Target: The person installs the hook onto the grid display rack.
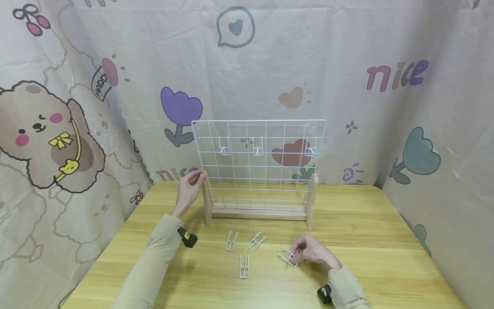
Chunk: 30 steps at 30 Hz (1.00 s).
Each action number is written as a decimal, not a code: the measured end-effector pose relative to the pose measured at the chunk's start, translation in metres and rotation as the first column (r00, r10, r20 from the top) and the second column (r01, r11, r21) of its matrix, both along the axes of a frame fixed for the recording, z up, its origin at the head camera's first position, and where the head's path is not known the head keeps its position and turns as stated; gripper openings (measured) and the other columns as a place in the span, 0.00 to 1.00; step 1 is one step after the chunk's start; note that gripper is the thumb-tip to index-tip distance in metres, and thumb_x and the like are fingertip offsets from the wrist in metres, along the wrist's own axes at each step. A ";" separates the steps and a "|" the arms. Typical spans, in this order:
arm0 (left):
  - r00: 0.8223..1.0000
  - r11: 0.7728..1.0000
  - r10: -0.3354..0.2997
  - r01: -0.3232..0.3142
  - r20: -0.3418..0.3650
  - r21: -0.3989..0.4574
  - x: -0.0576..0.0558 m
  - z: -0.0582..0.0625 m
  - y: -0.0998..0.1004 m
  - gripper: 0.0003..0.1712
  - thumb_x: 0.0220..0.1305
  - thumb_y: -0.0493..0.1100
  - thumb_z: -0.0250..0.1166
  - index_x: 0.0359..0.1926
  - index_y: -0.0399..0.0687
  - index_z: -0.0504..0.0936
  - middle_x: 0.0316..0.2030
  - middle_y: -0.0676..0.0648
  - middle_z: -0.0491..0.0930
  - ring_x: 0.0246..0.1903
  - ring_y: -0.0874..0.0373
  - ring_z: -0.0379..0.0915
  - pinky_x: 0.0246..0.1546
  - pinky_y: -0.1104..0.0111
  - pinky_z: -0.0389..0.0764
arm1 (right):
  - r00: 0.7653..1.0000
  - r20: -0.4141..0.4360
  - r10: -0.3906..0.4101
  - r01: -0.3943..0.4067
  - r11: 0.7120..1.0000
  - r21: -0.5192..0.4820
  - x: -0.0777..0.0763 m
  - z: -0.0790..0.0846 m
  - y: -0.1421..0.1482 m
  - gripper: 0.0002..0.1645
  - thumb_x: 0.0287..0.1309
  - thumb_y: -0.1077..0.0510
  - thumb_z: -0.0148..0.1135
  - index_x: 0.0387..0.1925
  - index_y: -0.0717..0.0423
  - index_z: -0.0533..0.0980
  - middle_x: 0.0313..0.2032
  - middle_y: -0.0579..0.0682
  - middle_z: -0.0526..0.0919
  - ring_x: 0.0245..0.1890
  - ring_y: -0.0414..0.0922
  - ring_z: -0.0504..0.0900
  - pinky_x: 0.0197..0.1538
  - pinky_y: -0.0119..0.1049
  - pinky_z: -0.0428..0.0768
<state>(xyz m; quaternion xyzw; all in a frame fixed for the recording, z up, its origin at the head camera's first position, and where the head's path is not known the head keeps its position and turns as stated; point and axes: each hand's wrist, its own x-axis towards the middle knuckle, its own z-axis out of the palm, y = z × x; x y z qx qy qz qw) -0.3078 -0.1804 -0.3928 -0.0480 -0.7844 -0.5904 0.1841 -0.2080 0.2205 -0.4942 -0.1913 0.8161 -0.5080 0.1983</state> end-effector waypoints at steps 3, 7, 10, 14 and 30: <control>1.000 1.000 0.003 -0.003 -0.012 -0.010 0.000 0.000 0.000 0.20 0.72 0.41 0.63 0.61 0.36 0.79 0.58 0.34 0.82 0.59 0.42 0.81 0.60 0.56 0.82 | 1.000 0.008 -0.001 0.001 1.000 0.002 0.000 0.000 0.000 0.13 0.48 0.69 0.73 0.34 0.75 0.80 0.23 0.43 0.80 0.21 0.32 0.72 0.23 0.21 0.70; 1.000 1.000 0.008 -0.008 -0.030 -0.013 0.000 0.000 0.000 0.21 0.71 0.40 0.63 0.60 0.34 0.79 0.58 0.34 0.81 0.59 0.42 0.80 0.61 0.55 0.81 | 1.000 0.026 0.002 -0.002 1.000 -0.003 0.001 0.001 0.000 0.13 0.49 0.68 0.72 0.34 0.75 0.80 0.23 0.42 0.80 0.20 0.32 0.71 0.22 0.21 0.69; 0.999 1.000 0.005 -0.005 -0.032 -0.010 0.000 0.000 0.000 0.22 0.71 0.40 0.63 0.61 0.33 0.78 0.58 0.33 0.81 0.59 0.41 0.80 0.62 0.54 0.80 | 0.999 0.033 0.006 -0.006 1.000 -0.007 0.001 0.001 0.000 0.13 0.49 0.68 0.72 0.34 0.75 0.80 0.22 0.42 0.80 0.20 0.32 0.71 0.22 0.21 0.69; 0.999 1.000 -0.003 0.003 -0.035 -0.005 0.000 0.000 -0.001 0.22 0.72 0.41 0.63 0.61 0.33 0.78 0.58 0.33 0.80 0.59 0.40 0.79 0.63 0.53 0.79 | 0.999 0.033 0.012 -0.012 1.000 -0.011 0.002 0.001 0.000 0.12 0.49 0.69 0.72 0.34 0.76 0.79 0.23 0.43 0.80 0.20 0.32 0.71 0.22 0.21 0.69; 1.000 1.000 -0.009 0.009 -0.019 0.003 -0.001 -0.001 -0.001 0.22 0.71 0.40 0.63 0.61 0.32 0.77 0.58 0.33 0.80 0.59 0.40 0.80 0.62 0.55 0.81 | 1.000 0.019 -0.010 0.011 1.000 -0.019 0.003 0.002 -0.003 0.06 0.50 0.72 0.70 0.31 0.72 0.81 0.23 0.49 0.84 0.19 0.32 0.72 0.22 0.20 0.70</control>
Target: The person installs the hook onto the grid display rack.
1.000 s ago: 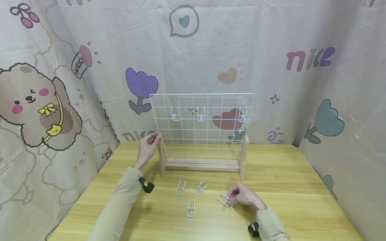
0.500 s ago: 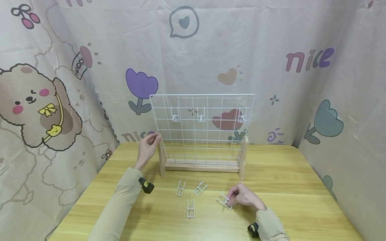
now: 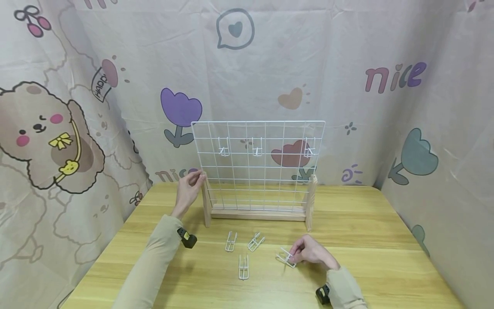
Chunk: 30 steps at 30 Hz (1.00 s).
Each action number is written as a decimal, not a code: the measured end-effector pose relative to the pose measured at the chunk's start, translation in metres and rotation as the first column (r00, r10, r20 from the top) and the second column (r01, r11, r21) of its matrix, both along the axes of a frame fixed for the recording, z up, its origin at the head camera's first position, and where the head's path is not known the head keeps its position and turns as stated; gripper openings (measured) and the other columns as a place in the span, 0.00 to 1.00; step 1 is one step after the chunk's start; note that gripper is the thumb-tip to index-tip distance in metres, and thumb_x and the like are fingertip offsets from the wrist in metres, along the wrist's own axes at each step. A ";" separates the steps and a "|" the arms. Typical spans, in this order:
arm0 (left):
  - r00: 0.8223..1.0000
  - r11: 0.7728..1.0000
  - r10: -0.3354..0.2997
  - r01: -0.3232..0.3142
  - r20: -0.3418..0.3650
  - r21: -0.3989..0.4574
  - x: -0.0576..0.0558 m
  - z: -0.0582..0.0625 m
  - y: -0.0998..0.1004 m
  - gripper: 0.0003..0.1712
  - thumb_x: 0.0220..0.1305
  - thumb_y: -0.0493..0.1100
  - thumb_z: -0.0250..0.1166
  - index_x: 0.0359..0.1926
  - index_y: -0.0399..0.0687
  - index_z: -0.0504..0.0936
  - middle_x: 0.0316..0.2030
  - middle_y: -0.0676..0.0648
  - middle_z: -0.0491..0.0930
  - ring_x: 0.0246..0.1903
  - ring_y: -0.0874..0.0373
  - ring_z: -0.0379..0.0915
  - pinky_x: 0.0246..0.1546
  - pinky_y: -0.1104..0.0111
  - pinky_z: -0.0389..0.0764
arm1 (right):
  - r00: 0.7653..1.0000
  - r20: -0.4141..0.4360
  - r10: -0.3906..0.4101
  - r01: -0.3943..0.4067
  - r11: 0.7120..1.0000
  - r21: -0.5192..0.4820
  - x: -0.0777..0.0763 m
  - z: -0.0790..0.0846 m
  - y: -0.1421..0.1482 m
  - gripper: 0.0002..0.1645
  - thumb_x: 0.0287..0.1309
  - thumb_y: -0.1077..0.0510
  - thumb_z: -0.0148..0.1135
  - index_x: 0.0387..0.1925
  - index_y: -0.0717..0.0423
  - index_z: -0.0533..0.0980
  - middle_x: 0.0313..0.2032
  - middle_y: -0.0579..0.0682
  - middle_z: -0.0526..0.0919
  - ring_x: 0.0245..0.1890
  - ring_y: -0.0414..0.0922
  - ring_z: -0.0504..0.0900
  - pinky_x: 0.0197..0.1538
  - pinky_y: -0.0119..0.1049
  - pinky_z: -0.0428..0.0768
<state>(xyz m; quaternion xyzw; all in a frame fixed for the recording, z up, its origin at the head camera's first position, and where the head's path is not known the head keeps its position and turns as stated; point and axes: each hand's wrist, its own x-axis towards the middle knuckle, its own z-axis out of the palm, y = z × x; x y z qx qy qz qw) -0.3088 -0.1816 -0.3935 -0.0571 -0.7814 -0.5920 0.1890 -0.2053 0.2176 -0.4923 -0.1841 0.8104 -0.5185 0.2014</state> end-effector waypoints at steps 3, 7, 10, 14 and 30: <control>1.000 1.000 -0.001 0.001 0.002 0.000 0.000 0.000 0.000 0.22 0.72 0.41 0.63 0.61 0.32 0.77 0.59 0.33 0.80 0.60 0.40 0.79 0.62 0.56 0.80 | 1.000 0.001 0.004 -0.004 1.000 -0.022 0.000 -0.001 0.000 0.07 0.50 0.72 0.70 0.32 0.75 0.81 0.24 0.55 0.85 0.19 0.31 0.73 0.22 0.20 0.71; 1.000 1.000 0.000 0.000 0.000 0.000 0.000 -0.001 0.000 0.22 0.71 0.40 0.63 0.62 0.32 0.77 0.58 0.33 0.80 0.59 0.40 0.79 0.62 0.57 0.80 | 1.000 -0.009 0.017 -0.017 0.999 -0.035 0.000 0.000 0.001 0.10 0.51 0.70 0.71 0.32 0.77 0.80 0.24 0.57 0.86 0.19 0.31 0.74 0.22 0.20 0.73; 1.000 1.000 0.002 -0.002 -0.011 -0.002 -0.001 -0.001 0.000 0.22 0.71 0.39 0.63 0.61 0.32 0.77 0.58 0.33 0.81 0.59 0.40 0.80 0.62 0.56 0.80 | 1.000 -0.023 0.019 -0.019 1.000 -0.022 0.000 0.001 0.001 0.10 0.52 0.69 0.71 0.32 0.76 0.81 0.24 0.56 0.86 0.19 0.31 0.74 0.22 0.20 0.74; 1.000 1.000 0.002 -0.003 -0.018 -0.007 -0.001 0.000 -0.001 0.21 0.71 0.39 0.64 0.61 0.33 0.78 0.57 0.33 0.81 0.59 0.40 0.80 0.61 0.56 0.80 | 1.000 -0.026 0.005 -0.005 1.000 -0.009 0.001 0.001 -0.001 0.09 0.53 0.68 0.71 0.33 0.74 0.81 0.26 0.59 0.86 0.20 0.32 0.75 0.22 0.21 0.75; 1.000 1.000 0.012 -0.012 -0.010 -0.020 -0.001 -0.001 0.000 0.22 0.71 0.40 0.64 0.61 0.32 0.77 0.58 0.33 0.81 0.59 0.40 0.80 0.61 0.55 0.81 | 0.993 -0.032 -0.117 0.112 0.984 -0.141 0.001 0.006 -0.009 0.16 0.62 0.63 0.65 0.44 0.76 0.77 0.33 0.56 0.86 0.29 0.39 0.84 0.35 0.32 0.88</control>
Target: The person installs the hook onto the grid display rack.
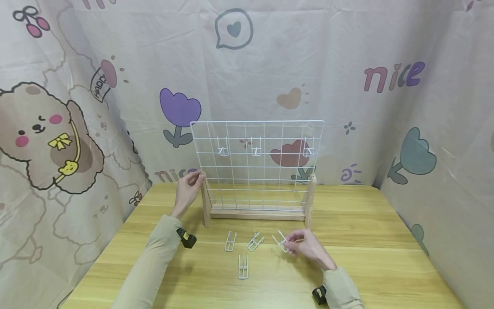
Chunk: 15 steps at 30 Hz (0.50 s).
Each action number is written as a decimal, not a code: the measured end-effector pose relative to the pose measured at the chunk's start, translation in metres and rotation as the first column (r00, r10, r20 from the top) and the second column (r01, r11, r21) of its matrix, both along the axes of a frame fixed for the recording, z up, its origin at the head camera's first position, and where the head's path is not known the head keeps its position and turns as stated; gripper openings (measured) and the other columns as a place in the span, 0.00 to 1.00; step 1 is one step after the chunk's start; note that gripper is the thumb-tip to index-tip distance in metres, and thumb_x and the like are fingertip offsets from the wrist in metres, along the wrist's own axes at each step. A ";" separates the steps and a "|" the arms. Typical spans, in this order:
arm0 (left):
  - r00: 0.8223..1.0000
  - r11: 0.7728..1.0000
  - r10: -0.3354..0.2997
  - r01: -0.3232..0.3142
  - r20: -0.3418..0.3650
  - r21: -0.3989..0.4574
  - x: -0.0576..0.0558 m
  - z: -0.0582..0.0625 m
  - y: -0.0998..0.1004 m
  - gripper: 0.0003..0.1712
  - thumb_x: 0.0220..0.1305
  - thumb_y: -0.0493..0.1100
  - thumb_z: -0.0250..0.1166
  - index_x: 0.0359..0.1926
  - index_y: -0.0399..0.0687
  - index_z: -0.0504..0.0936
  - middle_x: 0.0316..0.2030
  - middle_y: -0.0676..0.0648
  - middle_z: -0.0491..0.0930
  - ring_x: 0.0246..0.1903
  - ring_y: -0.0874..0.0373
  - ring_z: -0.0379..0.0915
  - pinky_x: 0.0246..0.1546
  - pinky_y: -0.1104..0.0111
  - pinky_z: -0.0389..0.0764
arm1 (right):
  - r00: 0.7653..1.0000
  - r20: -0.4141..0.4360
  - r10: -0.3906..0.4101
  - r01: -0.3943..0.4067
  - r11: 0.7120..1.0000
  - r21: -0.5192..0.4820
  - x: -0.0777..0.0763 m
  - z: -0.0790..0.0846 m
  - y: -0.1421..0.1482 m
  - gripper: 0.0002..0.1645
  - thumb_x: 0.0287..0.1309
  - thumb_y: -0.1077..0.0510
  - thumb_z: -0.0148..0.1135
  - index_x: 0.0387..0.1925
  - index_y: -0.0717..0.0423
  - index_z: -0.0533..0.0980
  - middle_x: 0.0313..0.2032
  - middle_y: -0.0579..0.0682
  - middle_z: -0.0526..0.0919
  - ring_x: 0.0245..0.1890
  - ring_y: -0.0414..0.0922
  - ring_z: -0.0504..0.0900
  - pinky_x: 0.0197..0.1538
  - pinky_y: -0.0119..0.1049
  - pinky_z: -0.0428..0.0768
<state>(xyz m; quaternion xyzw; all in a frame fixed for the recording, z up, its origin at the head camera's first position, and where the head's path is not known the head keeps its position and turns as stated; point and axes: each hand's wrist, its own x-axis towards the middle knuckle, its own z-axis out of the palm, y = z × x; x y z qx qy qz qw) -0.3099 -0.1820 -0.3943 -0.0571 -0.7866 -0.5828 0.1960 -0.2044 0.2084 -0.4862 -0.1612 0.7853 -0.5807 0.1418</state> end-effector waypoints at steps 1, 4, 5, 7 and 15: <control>1.000 1.000 0.003 -0.003 -0.001 0.000 0.000 0.000 0.000 0.22 0.71 0.40 0.64 0.61 0.32 0.78 0.58 0.33 0.81 0.59 0.41 0.80 0.61 0.55 0.80 | 1.000 -0.003 -0.015 0.015 1.000 -0.010 0.000 0.000 -0.001 0.17 0.63 0.63 0.65 0.45 0.76 0.77 0.34 0.54 0.86 0.30 0.39 0.84 0.37 0.33 0.88; 1.000 1.000 0.007 -0.007 -0.003 -0.003 0.000 0.000 0.000 0.22 0.71 0.40 0.64 0.61 0.32 0.78 0.58 0.33 0.81 0.59 0.41 0.80 0.62 0.55 0.80 | 0.997 -0.020 -0.069 0.068 0.996 -0.051 -0.001 0.000 -0.004 0.19 0.64 0.62 0.64 0.47 0.77 0.75 0.35 0.50 0.87 0.31 0.39 0.85 0.39 0.33 0.89; 1.000 1.000 0.007 -0.007 -0.004 -0.004 0.000 0.000 0.000 0.22 0.71 0.40 0.63 0.61 0.32 0.77 0.58 0.33 0.81 0.59 0.40 0.80 0.62 0.55 0.80 | 0.996 -0.031 -0.084 0.082 0.995 -0.063 -0.001 0.000 -0.005 0.19 0.64 0.62 0.64 0.48 0.77 0.74 0.35 0.50 0.87 0.31 0.39 0.85 0.40 0.33 0.89; 1.000 1.000 0.006 -0.006 -0.004 -0.006 0.000 0.000 0.000 0.22 0.72 0.41 0.63 0.61 0.32 0.77 0.58 0.33 0.81 0.59 0.40 0.80 0.62 0.55 0.80 | 0.993 -0.054 -0.110 0.105 0.991 -0.087 -0.001 0.000 -0.007 0.20 0.66 0.62 0.63 0.49 0.77 0.73 0.36 0.49 0.88 0.31 0.38 0.86 0.40 0.33 0.89; 1.000 1.000 0.002 -0.002 0.005 -0.001 0.001 0.000 0.000 0.23 0.71 0.40 0.64 0.61 0.31 0.77 0.58 0.32 0.80 0.59 0.39 0.79 0.62 0.53 0.80 | 0.977 -0.060 -0.204 0.187 0.959 -0.214 0.000 0.005 -0.017 0.21 0.66 0.63 0.62 0.50 0.80 0.71 0.35 0.42 0.87 0.30 0.37 0.87 0.42 0.33 0.89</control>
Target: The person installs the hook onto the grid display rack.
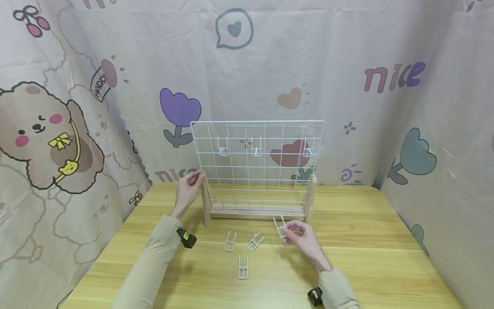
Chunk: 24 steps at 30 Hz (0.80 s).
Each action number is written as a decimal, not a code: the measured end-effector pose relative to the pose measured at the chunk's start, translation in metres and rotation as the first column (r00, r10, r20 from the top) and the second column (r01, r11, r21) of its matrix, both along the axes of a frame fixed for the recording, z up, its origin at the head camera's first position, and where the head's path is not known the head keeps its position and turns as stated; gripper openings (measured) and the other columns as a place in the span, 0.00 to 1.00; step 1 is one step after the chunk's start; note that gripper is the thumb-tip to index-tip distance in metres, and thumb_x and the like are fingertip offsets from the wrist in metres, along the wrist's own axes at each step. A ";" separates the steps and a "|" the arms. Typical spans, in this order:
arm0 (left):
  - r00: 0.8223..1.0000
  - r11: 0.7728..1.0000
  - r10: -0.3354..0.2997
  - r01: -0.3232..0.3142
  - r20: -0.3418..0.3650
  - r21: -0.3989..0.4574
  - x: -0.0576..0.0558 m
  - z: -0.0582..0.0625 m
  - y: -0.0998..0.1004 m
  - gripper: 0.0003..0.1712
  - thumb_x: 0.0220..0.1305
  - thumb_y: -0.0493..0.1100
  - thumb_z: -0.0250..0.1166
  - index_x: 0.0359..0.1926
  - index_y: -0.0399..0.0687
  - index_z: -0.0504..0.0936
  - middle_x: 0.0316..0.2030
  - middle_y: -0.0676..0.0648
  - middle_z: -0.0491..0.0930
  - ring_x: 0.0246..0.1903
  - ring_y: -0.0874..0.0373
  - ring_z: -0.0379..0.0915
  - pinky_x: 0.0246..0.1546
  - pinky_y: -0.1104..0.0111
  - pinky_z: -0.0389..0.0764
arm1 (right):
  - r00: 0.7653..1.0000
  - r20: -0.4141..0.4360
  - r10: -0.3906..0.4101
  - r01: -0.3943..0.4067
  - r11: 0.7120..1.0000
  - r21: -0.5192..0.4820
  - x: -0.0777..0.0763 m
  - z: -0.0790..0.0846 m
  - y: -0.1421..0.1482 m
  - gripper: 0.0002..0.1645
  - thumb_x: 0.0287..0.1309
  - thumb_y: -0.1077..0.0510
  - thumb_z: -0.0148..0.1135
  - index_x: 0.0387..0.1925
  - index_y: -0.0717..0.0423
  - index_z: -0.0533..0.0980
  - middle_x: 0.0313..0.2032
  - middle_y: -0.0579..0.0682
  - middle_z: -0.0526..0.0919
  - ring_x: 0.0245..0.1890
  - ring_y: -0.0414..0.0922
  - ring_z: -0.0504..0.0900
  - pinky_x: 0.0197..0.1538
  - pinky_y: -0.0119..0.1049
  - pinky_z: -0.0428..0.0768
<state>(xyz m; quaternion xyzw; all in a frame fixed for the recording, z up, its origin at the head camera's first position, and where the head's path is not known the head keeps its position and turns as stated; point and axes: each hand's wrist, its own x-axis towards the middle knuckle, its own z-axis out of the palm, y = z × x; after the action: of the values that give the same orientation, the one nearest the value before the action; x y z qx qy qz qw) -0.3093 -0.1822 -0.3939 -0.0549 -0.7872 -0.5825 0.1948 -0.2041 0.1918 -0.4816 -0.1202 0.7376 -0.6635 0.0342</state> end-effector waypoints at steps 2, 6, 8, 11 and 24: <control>1.000 1.000 -0.001 0.001 0.002 0.002 0.001 0.001 0.000 0.23 0.71 0.40 0.64 0.62 0.32 0.77 0.59 0.32 0.80 0.60 0.39 0.79 0.62 0.54 0.80 | 1.000 -0.016 -0.016 0.015 0.999 -0.032 0.000 0.001 -0.002 0.21 0.66 0.65 0.62 0.50 0.82 0.70 0.34 0.40 0.86 0.30 0.36 0.87 0.43 0.33 0.89; 1.000 1.000 -0.002 0.002 0.002 0.005 0.002 0.001 0.001 0.23 0.71 0.41 0.64 0.62 0.32 0.77 0.59 0.32 0.80 0.60 0.39 0.79 0.62 0.54 0.80 | 0.997 -0.061 -0.036 0.030 0.995 -0.096 0.000 0.001 -0.006 0.21 0.66 0.67 0.61 0.50 0.84 0.69 0.34 0.40 0.86 0.30 0.36 0.87 0.42 0.33 0.90; 1.000 1.000 -0.002 0.002 0.000 0.003 0.002 0.001 0.001 0.23 0.71 0.41 0.64 0.62 0.33 0.77 0.59 0.32 0.80 0.59 0.40 0.79 0.62 0.54 0.80 | 0.996 -0.076 -0.049 0.039 0.992 -0.121 0.000 0.002 -0.007 0.20 0.66 0.68 0.61 0.49 0.84 0.69 0.34 0.41 0.87 0.30 0.37 0.87 0.41 0.33 0.90; 1.000 1.000 -0.004 0.004 -0.004 0.005 0.001 0.001 0.000 0.22 0.71 0.41 0.64 0.61 0.34 0.78 0.58 0.33 0.80 0.59 0.40 0.80 0.62 0.54 0.80 | 0.993 -0.082 -0.086 0.073 0.987 -0.141 0.000 0.004 -0.010 0.18 0.66 0.67 0.62 0.48 0.82 0.72 0.35 0.42 0.88 0.29 0.37 0.88 0.40 0.33 0.90; 1.000 1.000 0.004 -0.004 0.010 -0.007 0.002 0.000 0.000 0.22 0.72 0.41 0.63 0.61 0.34 0.78 0.58 0.33 0.81 0.59 0.40 0.80 0.61 0.54 0.81 | 0.967 -0.137 -0.213 0.166 0.942 -0.293 0.001 0.017 -0.019 0.14 0.64 0.70 0.62 0.46 0.81 0.75 0.31 0.41 0.90 0.27 0.36 0.87 0.38 0.32 0.89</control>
<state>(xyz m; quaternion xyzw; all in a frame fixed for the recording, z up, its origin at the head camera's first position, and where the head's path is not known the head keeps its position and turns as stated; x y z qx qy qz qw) -0.3077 -0.1818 -0.3935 -0.0510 -0.7903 -0.5797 0.1917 -0.2030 0.1724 -0.4643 -0.1071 0.6453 -0.7485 -0.1092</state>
